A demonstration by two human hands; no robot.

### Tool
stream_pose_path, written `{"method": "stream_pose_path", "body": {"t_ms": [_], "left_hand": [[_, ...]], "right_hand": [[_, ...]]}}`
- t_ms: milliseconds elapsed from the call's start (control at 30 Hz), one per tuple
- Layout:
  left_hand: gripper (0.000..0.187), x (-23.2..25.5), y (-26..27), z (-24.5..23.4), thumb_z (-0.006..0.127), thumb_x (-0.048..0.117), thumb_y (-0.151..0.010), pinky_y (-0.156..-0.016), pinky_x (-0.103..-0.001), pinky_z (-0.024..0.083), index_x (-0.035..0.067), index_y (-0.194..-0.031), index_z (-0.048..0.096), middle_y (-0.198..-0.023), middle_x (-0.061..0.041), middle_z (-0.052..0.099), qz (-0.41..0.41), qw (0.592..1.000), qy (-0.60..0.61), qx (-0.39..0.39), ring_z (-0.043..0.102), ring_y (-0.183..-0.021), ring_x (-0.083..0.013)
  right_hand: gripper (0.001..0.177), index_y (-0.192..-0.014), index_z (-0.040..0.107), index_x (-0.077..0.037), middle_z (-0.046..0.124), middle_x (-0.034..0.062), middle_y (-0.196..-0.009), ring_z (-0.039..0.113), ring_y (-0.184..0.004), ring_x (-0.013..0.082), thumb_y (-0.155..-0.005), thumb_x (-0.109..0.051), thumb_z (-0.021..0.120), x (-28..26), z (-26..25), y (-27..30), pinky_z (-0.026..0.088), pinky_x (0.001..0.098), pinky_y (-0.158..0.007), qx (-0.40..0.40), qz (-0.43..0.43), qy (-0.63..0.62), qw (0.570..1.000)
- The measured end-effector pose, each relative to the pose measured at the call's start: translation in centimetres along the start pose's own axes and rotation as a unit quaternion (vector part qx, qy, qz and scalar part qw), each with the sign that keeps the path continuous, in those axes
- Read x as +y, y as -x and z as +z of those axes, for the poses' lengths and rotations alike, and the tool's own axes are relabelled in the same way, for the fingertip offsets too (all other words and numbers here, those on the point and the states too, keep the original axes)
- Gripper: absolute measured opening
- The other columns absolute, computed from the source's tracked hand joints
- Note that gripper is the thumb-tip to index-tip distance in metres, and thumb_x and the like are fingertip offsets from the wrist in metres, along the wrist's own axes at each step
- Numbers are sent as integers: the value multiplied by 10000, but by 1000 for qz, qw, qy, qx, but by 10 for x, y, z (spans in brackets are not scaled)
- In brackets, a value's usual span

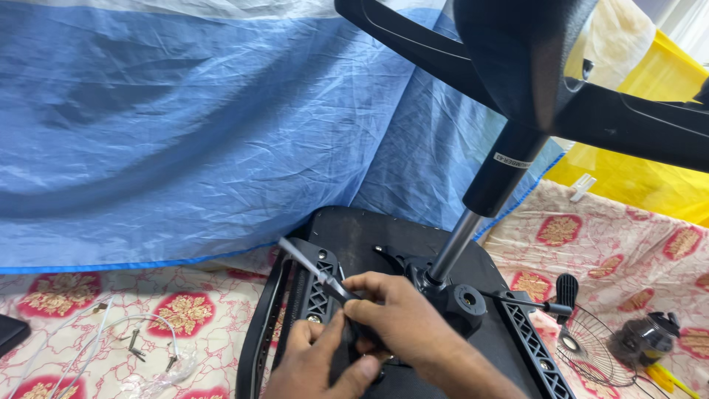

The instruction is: The person uses a screwdriver to tighten screws on the underside of a black office chair base. They work on multiple screw locations around the central column and side rails, securing the base components together.

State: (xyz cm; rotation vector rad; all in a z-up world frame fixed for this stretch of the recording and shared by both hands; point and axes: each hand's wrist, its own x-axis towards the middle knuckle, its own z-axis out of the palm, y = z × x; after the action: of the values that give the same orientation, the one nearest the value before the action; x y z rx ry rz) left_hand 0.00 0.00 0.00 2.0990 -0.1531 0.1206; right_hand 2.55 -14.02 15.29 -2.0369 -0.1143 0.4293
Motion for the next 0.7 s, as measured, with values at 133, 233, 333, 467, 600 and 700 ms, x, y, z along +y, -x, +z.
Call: {"method": "stream_pose_path", "body": {"t_ms": [133, 233, 333, 467, 600, 700], "left_hand": [[388, 1, -4, -35, 753, 456, -845, -886, -349, 575, 281, -1189, 786, -1053, -14, 687, -50, 988, 9, 144, 723, -973, -166], [307, 2, -10, -58, 773, 363, -869, -885, -361, 572, 267, -1160, 761, -1057, -37, 659, -176, 971, 8, 159, 723, -903, -197], [321, 6, -18, -60, 760, 299, -864, -876, -359, 578, 274, -1184, 759, -1077, -33, 642, -160, 976, 31, 142, 730, -870, -202], [196, 7, -31, -56, 748, 260, -901, -933, -338, 553, 233, -1091, 786, -1088, -5, 662, -154, 983, 3, 103, 707, -947, -174], [159, 5, -36, -54, 727, 239, -887, -969, -327, 538, 224, -1006, 831, -1084, 0, 676, -140, 986, -19, 89, 684, -1009, -171], [137, 4, -40, -59, 770, 254, -877, -980, -326, 529, 227, -989, 844, -1118, 8, 651, -113, 991, -17, 74, 666, -1041, -161]], "right_hand": [[350, -1175, 794, -107, 686, 46, -694, 578, -501, 100, -838, -180, 734, -14, -33, 9, 476, 260, -479, 32, -41, 147, 988], [295, -1078, 820, -95, 743, 27, -713, 619, -509, 99, -803, -185, 759, -35, -53, 7, 513, 266, -504, 28, -87, 256, 962], [269, -1028, 838, -126, 745, 80, -712, 657, -543, 118, -782, -205, 765, -56, -65, 6, 531, 285, -539, 6, -91, 356, 930], [253, -988, 844, -128, 800, 68, -873, 727, -750, 155, -753, -207, 793, -75, -63, -2, 570, 309, -701, -21, -171, 441, 881], [273, -988, 829, -139, 810, 73, -929, 773, -873, 185, -726, -208, 796, -91, -59, -4, 586, 324, -797, -44, -194, 481, 854], [272, -1001, 821, -154, 804, 63, -934, 768, -862, 180, -733, -202, 807, -103, -54, -8, 594, 336, -783, -56, -154, 507, 846]]}}
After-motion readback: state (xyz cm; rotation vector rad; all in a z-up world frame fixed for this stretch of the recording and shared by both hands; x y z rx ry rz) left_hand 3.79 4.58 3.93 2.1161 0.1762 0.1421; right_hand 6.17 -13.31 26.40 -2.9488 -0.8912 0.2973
